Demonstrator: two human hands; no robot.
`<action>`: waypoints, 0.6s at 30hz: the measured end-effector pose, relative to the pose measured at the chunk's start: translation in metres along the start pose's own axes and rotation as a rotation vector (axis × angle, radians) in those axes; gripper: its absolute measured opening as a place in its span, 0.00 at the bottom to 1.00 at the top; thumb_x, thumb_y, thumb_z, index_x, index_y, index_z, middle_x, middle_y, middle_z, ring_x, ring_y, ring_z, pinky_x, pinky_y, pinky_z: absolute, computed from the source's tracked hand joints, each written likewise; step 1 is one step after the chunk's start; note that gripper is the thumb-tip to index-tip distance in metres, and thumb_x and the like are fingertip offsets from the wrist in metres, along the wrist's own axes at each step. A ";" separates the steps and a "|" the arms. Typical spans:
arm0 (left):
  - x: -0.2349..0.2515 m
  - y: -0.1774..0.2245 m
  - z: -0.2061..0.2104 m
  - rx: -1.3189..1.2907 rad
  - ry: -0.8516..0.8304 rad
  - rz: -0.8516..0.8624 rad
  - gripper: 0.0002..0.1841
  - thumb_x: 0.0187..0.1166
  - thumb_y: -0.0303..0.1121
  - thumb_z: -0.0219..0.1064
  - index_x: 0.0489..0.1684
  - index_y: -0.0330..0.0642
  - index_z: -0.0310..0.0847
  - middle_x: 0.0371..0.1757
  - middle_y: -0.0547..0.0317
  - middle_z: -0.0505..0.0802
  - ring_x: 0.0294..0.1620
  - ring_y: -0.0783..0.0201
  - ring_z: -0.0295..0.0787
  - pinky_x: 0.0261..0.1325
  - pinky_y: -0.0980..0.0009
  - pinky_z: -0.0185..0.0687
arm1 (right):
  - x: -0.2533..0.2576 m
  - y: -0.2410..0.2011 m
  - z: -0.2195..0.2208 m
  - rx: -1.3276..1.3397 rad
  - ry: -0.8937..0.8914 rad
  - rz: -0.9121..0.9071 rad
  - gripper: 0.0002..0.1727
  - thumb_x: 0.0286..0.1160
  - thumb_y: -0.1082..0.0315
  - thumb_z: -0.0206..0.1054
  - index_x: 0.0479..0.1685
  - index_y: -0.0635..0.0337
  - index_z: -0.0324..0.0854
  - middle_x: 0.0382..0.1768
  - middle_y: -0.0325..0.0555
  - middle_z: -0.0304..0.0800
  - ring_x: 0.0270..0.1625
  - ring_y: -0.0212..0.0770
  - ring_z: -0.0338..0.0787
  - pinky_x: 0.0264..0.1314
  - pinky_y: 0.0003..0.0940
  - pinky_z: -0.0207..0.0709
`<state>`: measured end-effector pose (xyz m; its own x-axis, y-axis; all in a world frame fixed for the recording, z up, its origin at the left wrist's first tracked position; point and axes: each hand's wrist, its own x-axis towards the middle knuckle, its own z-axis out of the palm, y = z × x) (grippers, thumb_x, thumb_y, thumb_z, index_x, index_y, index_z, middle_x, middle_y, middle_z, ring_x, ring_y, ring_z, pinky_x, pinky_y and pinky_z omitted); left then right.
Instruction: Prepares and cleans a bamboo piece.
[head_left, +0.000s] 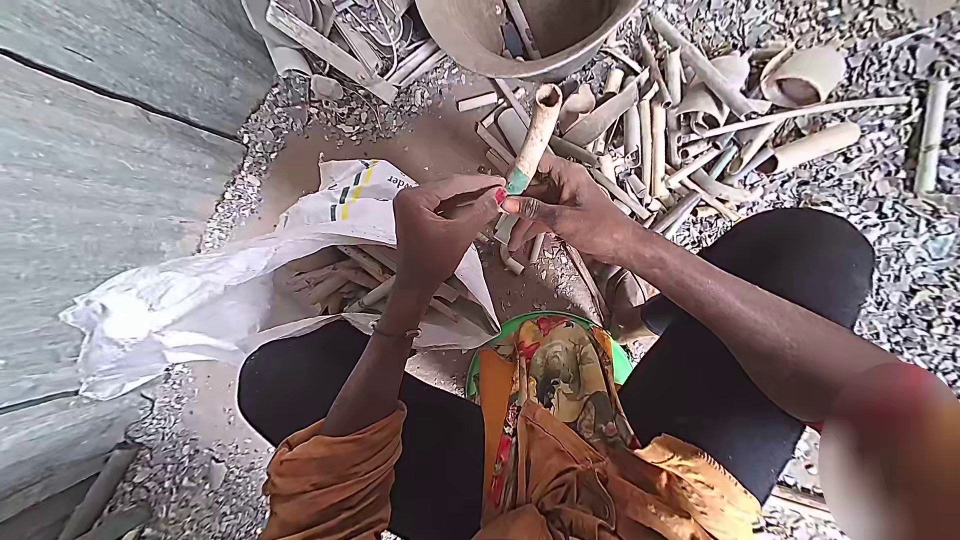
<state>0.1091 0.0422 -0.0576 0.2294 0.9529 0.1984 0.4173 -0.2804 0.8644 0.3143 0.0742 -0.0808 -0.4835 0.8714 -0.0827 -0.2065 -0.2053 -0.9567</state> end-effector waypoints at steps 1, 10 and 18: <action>-0.001 -0.001 0.001 0.015 0.008 0.013 0.10 0.80 0.29 0.72 0.54 0.39 0.91 0.46 0.60 0.96 0.40 0.74 0.93 0.43 0.80 0.88 | 0.000 0.002 0.001 -0.023 0.008 -0.017 0.18 0.83 0.77 0.63 0.68 0.65 0.67 0.42 0.46 0.93 0.33 0.39 0.97 0.38 0.32 0.95; -0.011 0.003 0.015 0.154 0.087 -0.084 0.10 0.80 0.37 0.73 0.54 0.48 0.92 0.39 0.59 0.96 0.32 0.67 0.93 0.32 0.72 0.88 | 0.000 0.019 0.002 -0.488 0.160 -0.134 0.18 0.78 0.69 0.73 0.60 0.65 0.74 0.35 0.39 0.92 0.31 0.27 0.91 0.38 0.23 0.88; -0.009 -0.004 0.017 0.255 0.128 -0.007 0.08 0.77 0.37 0.75 0.47 0.50 0.94 0.62 0.57 0.85 0.60 0.64 0.84 0.55 0.68 0.82 | 0.000 0.021 0.007 -0.637 0.205 -0.140 0.15 0.77 0.64 0.72 0.55 0.61 0.79 0.33 0.36 0.91 0.29 0.25 0.87 0.37 0.25 0.81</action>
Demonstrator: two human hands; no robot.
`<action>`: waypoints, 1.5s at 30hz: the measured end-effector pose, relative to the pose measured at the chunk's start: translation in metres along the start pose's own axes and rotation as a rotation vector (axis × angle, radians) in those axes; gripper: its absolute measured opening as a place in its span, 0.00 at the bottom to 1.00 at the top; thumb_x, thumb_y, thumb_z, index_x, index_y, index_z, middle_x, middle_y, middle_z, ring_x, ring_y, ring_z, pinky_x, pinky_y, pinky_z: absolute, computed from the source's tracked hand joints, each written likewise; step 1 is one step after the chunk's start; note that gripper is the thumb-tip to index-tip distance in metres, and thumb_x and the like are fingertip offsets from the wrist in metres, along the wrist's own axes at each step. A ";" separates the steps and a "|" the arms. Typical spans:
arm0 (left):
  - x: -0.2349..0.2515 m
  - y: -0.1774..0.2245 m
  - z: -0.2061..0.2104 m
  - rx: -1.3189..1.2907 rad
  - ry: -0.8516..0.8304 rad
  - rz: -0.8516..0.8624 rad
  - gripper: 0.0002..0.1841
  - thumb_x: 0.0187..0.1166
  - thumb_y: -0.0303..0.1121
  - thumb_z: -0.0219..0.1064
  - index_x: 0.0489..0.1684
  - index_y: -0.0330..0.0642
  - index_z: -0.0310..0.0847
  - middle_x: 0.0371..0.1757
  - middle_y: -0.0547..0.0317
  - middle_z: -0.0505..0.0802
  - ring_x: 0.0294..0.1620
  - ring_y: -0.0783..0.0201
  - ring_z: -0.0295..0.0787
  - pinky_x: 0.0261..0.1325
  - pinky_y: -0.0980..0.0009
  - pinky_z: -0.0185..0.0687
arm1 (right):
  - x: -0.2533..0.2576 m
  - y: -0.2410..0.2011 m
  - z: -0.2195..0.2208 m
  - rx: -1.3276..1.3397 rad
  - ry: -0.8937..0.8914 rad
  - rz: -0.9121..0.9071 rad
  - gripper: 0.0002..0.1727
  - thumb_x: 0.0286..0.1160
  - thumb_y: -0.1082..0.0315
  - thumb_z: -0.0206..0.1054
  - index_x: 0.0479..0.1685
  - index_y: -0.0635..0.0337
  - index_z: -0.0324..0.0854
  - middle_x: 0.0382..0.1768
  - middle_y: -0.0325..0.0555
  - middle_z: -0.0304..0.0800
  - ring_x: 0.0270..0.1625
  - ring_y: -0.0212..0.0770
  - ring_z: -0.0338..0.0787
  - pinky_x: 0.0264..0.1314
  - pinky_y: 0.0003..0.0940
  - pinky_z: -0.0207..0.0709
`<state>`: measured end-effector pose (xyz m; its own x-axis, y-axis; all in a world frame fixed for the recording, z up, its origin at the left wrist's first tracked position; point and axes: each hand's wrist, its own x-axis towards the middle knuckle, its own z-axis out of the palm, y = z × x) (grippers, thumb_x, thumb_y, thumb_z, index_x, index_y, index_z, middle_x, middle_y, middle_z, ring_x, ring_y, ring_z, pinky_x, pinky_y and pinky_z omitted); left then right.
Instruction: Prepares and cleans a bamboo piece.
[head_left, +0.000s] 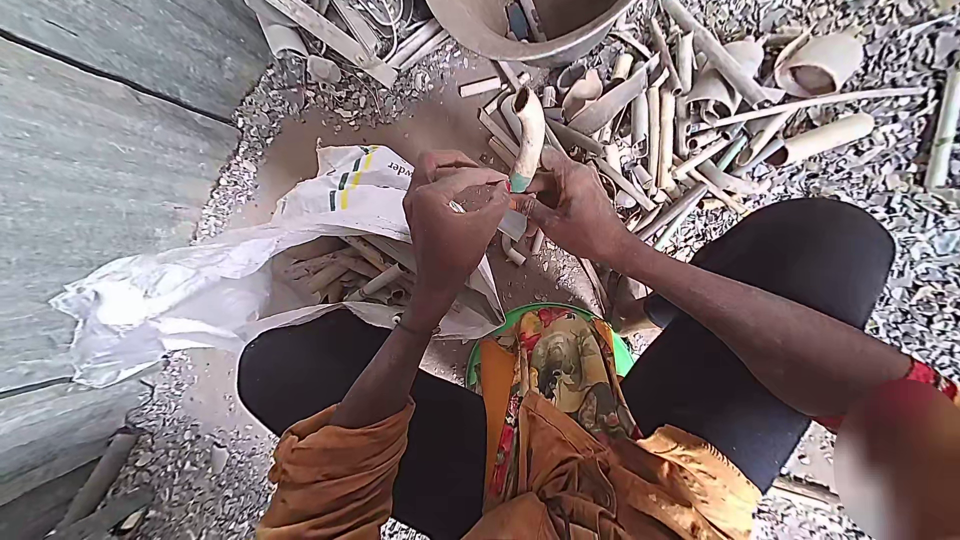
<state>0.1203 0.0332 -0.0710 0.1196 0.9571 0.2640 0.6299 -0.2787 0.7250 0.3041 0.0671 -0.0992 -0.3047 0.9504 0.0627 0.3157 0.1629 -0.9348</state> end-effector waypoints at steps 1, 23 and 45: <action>0.000 0.000 0.000 0.002 0.005 -0.006 0.07 0.76 0.38 0.75 0.46 0.50 0.94 0.63 0.57 0.84 0.61 0.64 0.83 0.54 0.68 0.83 | 0.000 0.000 0.000 -0.001 -0.005 -0.016 0.14 0.77 0.63 0.72 0.54 0.61 0.79 0.32 0.35 0.90 0.29 0.24 0.86 0.36 0.24 0.81; 0.005 0.004 -0.009 -0.042 -0.064 0.063 0.03 0.71 0.28 0.75 0.37 0.44 0.88 0.63 0.55 0.87 0.55 0.67 0.90 0.47 0.75 0.90 | 0.002 -0.006 -0.006 0.556 -0.244 0.053 0.16 0.81 0.78 0.65 0.64 0.68 0.72 0.37 0.43 0.93 0.27 0.31 0.92 0.30 0.25 0.89; 0.002 0.004 -0.003 -0.024 -0.053 0.097 0.08 0.79 0.30 0.72 0.50 0.40 0.86 0.62 0.53 0.89 0.55 0.68 0.92 0.50 0.74 0.93 | 0.008 -0.008 -0.009 0.471 0.001 0.116 0.18 0.67 0.79 0.75 0.56 0.65 0.81 0.45 0.43 0.90 0.42 0.30 0.93 0.46 0.26 0.91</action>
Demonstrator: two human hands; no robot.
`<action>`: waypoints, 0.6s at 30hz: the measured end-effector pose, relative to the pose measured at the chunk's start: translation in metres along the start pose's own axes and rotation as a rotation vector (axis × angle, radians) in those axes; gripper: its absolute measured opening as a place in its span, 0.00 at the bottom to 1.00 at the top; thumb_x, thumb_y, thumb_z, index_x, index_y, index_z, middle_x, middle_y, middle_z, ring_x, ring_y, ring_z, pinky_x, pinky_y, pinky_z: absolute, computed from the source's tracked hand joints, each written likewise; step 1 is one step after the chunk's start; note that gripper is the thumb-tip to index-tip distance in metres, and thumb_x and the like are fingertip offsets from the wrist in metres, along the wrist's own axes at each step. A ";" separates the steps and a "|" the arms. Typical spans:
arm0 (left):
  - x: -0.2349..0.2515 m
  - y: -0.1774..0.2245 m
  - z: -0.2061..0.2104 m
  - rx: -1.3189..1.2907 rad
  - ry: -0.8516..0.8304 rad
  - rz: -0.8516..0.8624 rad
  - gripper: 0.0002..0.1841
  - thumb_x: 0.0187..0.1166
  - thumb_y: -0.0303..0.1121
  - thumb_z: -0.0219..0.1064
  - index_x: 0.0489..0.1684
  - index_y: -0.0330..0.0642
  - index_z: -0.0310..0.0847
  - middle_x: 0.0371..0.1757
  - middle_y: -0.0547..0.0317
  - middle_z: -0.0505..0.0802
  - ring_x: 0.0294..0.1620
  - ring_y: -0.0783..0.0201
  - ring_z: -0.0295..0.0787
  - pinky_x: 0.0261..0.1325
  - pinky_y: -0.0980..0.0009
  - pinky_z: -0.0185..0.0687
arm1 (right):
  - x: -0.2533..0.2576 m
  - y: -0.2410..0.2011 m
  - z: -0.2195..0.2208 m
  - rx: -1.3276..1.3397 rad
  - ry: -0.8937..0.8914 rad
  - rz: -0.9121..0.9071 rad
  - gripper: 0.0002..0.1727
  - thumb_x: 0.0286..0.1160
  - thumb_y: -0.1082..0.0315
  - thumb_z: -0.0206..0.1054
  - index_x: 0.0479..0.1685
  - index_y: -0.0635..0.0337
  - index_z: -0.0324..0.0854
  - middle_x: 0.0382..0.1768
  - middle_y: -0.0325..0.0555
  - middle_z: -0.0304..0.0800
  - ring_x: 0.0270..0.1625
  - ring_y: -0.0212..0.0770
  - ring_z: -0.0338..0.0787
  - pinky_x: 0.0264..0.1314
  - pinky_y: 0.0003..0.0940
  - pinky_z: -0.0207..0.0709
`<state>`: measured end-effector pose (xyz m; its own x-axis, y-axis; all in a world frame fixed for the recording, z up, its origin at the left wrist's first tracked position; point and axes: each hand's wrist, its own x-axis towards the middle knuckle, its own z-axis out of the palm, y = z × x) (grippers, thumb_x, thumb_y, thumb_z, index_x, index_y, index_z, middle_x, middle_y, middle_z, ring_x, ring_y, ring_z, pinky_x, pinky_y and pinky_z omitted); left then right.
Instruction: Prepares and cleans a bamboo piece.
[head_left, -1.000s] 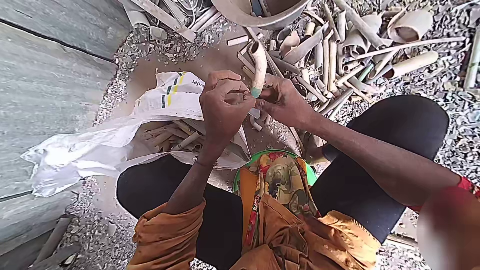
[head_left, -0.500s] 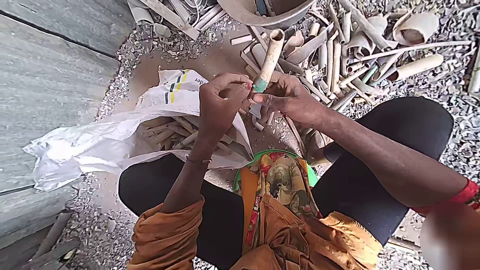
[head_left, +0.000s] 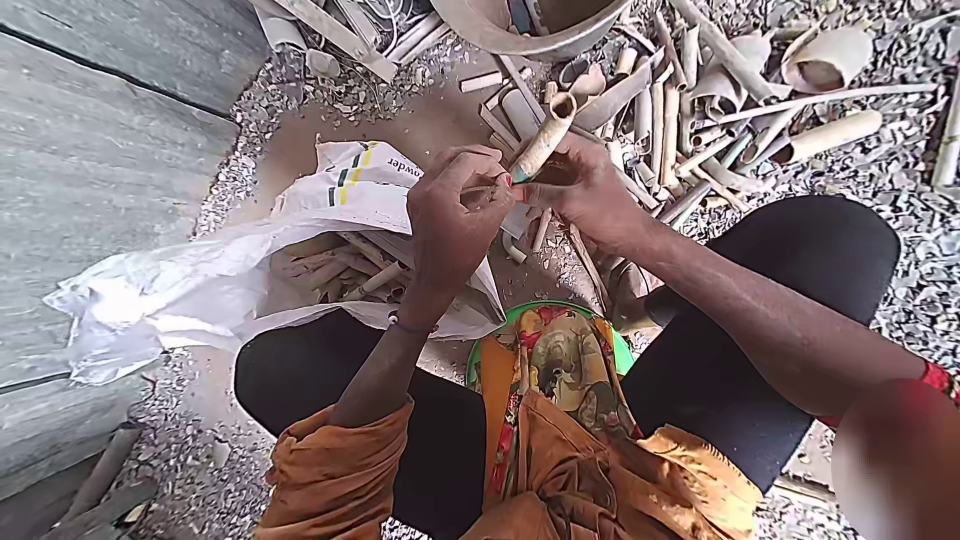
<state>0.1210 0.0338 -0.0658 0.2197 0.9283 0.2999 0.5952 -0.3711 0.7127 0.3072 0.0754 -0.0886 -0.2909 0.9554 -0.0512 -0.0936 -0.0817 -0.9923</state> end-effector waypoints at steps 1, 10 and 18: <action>0.001 0.000 0.000 0.024 -0.002 0.021 0.08 0.79 0.29 0.71 0.51 0.39 0.85 0.63 0.51 0.88 0.54 0.68 0.92 0.49 0.74 0.93 | 0.000 -0.005 -0.001 0.092 0.008 0.046 0.15 0.71 0.79 0.72 0.56 0.65 0.80 0.45 0.44 0.90 0.40 0.34 0.93 0.43 0.30 0.92; 0.001 0.002 -0.002 0.144 0.052 0.012 0.09 0.82 0.29 0.68 0.56 0.40 0.80 0.40 0.53 0.92 0.36 0.66 0.91 0.34 0.71 0.86 | 0.006 -0.010 -0.008 0.213 -0.013 -0.063 0.10 0.76 0.82 0.68 0.53 0.70 0.83 0.45 0.48 0.95 0.45 0.42 0.98 0.49 0.39 0.96; -0.001 0.004 -0.006 0.063 0.032 -0.119 0.06 0.85 0.33 0.65 0.52 0.46 0.76 0.26 0.61 0.86 0.15 0.71 0.76 0.14 0.78 0.66 | 0.007 -0.008 -0.009 0.186 -0.060 -0.155 0.11 0.75 0.83 0.68 0.54 0.70 0.83 0.47 0.48 0.94 0.47 0.43 0.98 0.52 0.41 0.96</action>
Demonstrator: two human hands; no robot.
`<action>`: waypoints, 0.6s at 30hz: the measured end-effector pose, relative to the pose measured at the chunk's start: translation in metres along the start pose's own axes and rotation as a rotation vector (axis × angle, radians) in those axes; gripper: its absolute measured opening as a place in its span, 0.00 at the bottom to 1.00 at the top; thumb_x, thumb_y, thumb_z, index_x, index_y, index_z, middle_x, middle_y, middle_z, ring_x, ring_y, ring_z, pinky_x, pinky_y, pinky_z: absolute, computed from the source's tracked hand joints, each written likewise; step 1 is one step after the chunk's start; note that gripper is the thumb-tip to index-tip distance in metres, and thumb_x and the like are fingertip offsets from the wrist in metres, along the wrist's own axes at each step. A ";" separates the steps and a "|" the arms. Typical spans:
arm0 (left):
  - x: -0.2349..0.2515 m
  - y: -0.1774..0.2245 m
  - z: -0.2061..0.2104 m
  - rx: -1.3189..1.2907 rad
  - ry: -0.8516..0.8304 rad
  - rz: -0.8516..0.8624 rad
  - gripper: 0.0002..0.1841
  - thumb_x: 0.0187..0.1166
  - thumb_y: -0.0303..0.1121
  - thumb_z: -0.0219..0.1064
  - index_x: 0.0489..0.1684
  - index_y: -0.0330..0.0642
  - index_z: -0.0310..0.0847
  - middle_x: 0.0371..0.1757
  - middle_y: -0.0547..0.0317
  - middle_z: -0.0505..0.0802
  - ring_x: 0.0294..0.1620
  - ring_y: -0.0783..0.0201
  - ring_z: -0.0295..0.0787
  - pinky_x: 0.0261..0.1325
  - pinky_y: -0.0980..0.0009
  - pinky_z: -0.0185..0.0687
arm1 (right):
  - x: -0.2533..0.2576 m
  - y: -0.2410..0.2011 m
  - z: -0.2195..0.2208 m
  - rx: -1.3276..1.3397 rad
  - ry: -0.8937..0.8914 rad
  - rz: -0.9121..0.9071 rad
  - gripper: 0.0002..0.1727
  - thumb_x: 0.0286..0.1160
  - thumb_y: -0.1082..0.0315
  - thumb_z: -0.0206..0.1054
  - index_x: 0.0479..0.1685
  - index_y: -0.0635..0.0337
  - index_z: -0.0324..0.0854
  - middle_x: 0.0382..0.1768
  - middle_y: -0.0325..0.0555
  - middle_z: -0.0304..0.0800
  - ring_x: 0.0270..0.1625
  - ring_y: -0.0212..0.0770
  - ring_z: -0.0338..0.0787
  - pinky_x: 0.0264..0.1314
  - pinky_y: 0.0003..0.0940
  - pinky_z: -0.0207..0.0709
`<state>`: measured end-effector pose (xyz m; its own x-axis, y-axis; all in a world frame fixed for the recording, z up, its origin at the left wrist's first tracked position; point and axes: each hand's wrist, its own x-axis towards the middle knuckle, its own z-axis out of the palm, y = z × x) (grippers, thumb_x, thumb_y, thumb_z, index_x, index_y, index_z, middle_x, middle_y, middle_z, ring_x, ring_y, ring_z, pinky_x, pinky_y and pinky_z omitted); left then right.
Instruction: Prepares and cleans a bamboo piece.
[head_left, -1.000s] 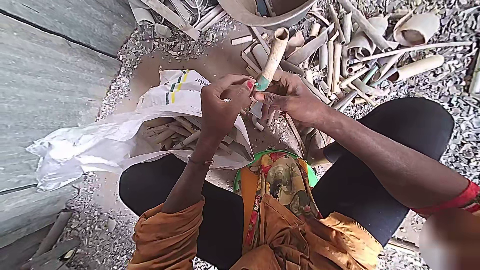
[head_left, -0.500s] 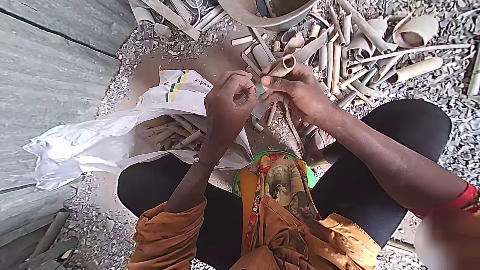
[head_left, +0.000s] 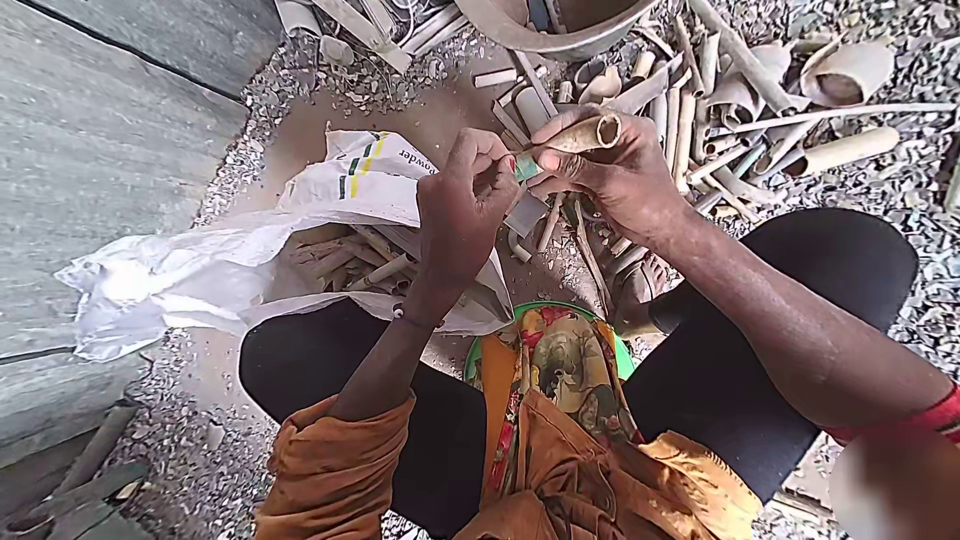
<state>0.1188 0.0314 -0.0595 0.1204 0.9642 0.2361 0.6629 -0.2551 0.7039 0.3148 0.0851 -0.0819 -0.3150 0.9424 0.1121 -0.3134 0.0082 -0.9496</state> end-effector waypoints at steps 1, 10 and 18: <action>0.000 0.000 -0.001 -0.020 -0.009 -0.011 0.06 0.86 0.33 0.65 0.52 0.46 0.76 0.27 0.61 0.86 0.16 0.71 0.77 0.14 0.78 0.66 | 0.000 0.000 -0.001 -0.009 -0.008 -0.010 0.11 0.75 0.83 0.68 0.55 0.70 0.83 0.47 0.48 0.94 0.47 0.43 0.98 0.52 0.41 0.96; 0.033 -0.018 -0.006 -0.336 0.191 -0.153 0.06 0.89 0.30 0.57 0.55 0.40 0.72 0.26 0.71 0.92 0.25 0.74 0.92 0.36 0.73 0.93 | -0.004 -0.004 -0.003 -0.109 -0.177 -0.107 0.13 0.74 0.81 0.70 0.56 0.72 0.84 0.50 0.48 0.95 0.50 0.41 0.97 0.56 0.39 0.95; 0.021 -0.016 -0.009 -0.124 0.177 0.026 0.12 0.84 0.29 0.62 0.61 0.36 0.80 0.58 0.52 0.90 0.43 0.69 0.93 0.41 0.74 0.92 | -0.003 -0.010 -0.005 0.019 -0.071 -0.003 0.12 0.76 0.83 0.66 0.55 0.70 0.81 0.47 0.48 0.95 0.46 0.45 0.98 0.51 0.41 0.97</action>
<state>0.1041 0.0550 -0.0603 -0.0027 0.9325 0.3610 0.5636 -0.2968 0.7709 0.3231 0.0838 -0.0745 -0.3766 0.9163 0.1363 -0.3313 0.0042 -0.9435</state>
